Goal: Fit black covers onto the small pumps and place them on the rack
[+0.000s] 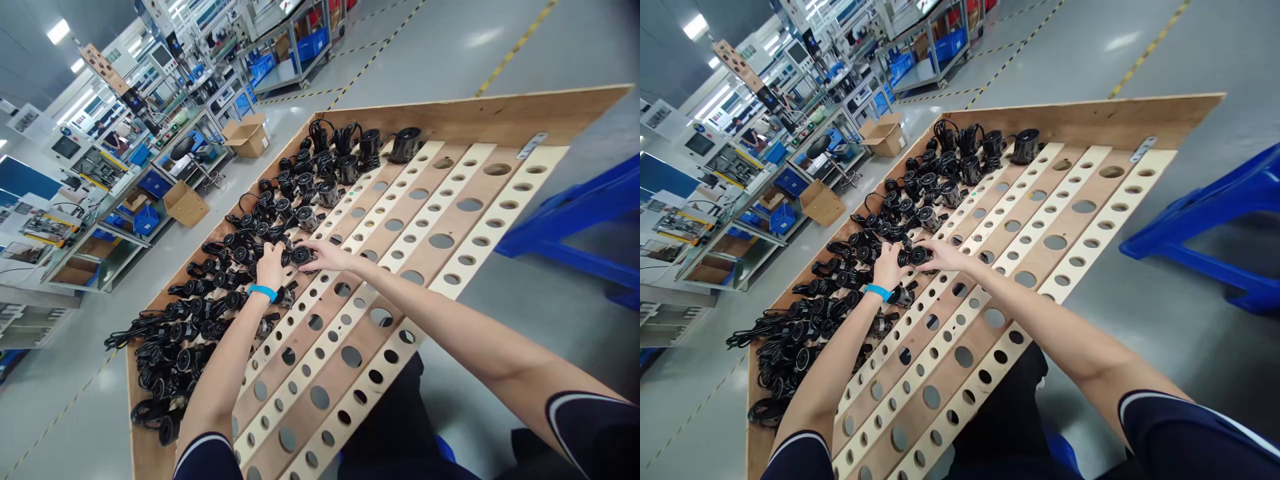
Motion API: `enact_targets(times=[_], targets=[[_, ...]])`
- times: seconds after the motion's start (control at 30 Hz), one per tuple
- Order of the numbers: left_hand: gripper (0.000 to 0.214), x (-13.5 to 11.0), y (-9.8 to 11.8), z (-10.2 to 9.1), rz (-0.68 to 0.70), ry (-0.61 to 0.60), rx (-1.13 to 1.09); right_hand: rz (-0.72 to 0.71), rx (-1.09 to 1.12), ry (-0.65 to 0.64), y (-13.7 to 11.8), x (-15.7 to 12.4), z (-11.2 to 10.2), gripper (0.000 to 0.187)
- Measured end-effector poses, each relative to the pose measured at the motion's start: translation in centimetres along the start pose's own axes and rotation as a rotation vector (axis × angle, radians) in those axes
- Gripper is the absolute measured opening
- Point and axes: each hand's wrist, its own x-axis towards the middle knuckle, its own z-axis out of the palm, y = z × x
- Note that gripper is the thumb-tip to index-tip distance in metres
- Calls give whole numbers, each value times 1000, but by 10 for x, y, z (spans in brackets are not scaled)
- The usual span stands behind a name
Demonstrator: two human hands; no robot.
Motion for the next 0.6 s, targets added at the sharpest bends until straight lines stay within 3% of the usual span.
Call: enact_targets(times=[0.3, 0.6], targets=[[57, 4, -13, -16, 102, -217, 97, -19, 14, -67, 11, -2, 5, 69], [47, -2, -4, -23, 103, -192, 138, -56, 4, -117, 21, 5, 1, 76]])
